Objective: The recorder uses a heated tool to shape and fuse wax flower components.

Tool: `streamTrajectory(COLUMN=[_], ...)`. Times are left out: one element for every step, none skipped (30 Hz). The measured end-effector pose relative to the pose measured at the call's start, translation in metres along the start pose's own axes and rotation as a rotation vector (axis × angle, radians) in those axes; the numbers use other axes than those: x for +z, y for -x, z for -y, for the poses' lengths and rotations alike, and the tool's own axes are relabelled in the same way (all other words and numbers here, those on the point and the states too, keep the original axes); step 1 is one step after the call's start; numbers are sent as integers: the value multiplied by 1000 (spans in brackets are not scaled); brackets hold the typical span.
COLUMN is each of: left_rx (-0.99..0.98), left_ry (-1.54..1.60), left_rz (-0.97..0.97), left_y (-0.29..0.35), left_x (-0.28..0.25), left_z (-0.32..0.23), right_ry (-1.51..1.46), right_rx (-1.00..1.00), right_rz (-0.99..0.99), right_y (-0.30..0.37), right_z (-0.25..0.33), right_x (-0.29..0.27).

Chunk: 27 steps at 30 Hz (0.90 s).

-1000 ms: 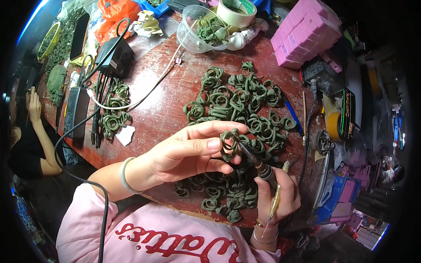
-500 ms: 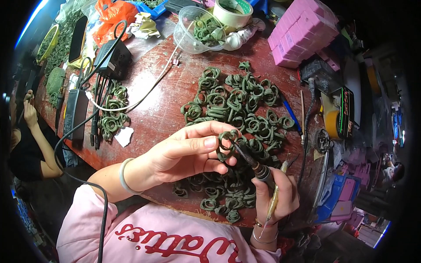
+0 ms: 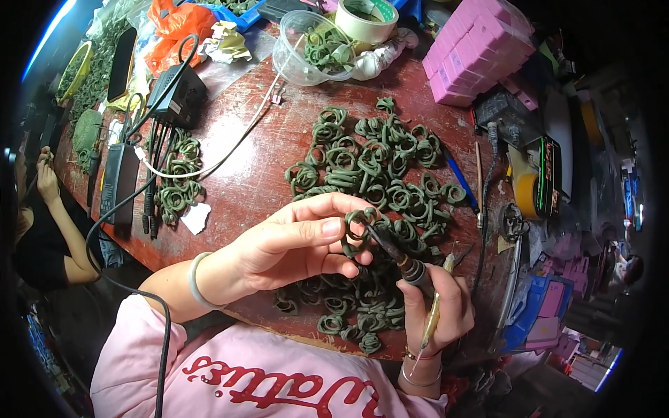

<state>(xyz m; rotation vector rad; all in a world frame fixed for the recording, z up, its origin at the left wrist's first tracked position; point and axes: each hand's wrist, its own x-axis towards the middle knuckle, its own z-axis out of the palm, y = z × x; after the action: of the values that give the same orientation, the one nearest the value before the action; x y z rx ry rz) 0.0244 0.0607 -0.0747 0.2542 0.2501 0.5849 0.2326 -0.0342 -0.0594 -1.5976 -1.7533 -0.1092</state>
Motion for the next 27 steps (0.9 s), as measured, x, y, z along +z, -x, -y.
streamTrajectory(left_rx=[0, 0, 0, 0, 2, 4, 5, 5, 5, 5, 5, 5, 5, 6, 7, 8, 10, 12, 12, 13, 14, 14, 9, 4, 3, 3, 2], left_ry=[0, 0, -1, 0, 3, 6, 6, 6, 5, 6, 8, 10, 10, 10, 9, 9, 8, 7, 7, 8, 9, 9, 25, 41, 41, 62, 82], left_rz=[0, 0, 0, 0, 2, 4, 4, 3, 3, 3, 1, 0, 0, 0, 0, 0, -4, -8, -8, -9, -10, -10, -10, -10, -9, -8, -8], left_y=[0, 0, 0, 0, 0, 1, 1, 0, 0, 0, 0, 0, 0, 0, 0, 1, 1, 1, 1, 1, 1, 1, 1, 1, 0, 0, 0], left_x=[0, 0, 0, 0, 0, 0, 0, 0, 0, 0, 0, 0, 0, 0, 0, 0, 0, 0, 0, 0, 1, 1, 2, 2, 2, 2, 2], left_z=[0, 0, 0, 0, 0, 0, -1, -1, -1, -1, -1, -1, -1, -1, -1, -1, -1, -1, -1, -1, -1, -2, -2, -2, -3, -3, -3], right_ry=[1, 0, -1, -2, -3, -3, -4, -4, -1, 1, 1, 3, 6, 5, 3, 1, 0, -2, -4, -4, -15, -26, -25, -57, -89, -97, -98], right_rx=[1, 1, 1, 1, 1, -1, -3, -3, -1, 1, 0, 3, 5, 5, 5, 4, 4, 2, 1, 0, -6, -12, -12, 9, 30, 37, 37], right_rz=[1, 1, 2, 2, 2, 2, 2, 2, 1, -1, -1, 1, 2, 2, 2, 3, 3, 3, 3, 3, -1, -6, -6, -30, -54, -75, -76], right_y=[0, 0, 0, 1, 0, 0, 0, 0, 0, 1, 1, 2, 2, 2, 2, 2, 2, 2, 2, 1, 1, 1, 1, 3, 5, 8, 9], right_z=[0, 0, 0, 0, 0, 0, 0, 0, 0, 0, -1, -1, -1, -1, -1, -1, -1, -1, -1, -1, -1, 0, -1, -2, -3, -6, -6], right_x=[0, 0, 0, 0, 0, 0, 0, 0, 0, 0, 0, 0, 0, 0, 0, 0, 0, 0, 1, 0, 0, 0, -1, -2, -3, -3, -2])
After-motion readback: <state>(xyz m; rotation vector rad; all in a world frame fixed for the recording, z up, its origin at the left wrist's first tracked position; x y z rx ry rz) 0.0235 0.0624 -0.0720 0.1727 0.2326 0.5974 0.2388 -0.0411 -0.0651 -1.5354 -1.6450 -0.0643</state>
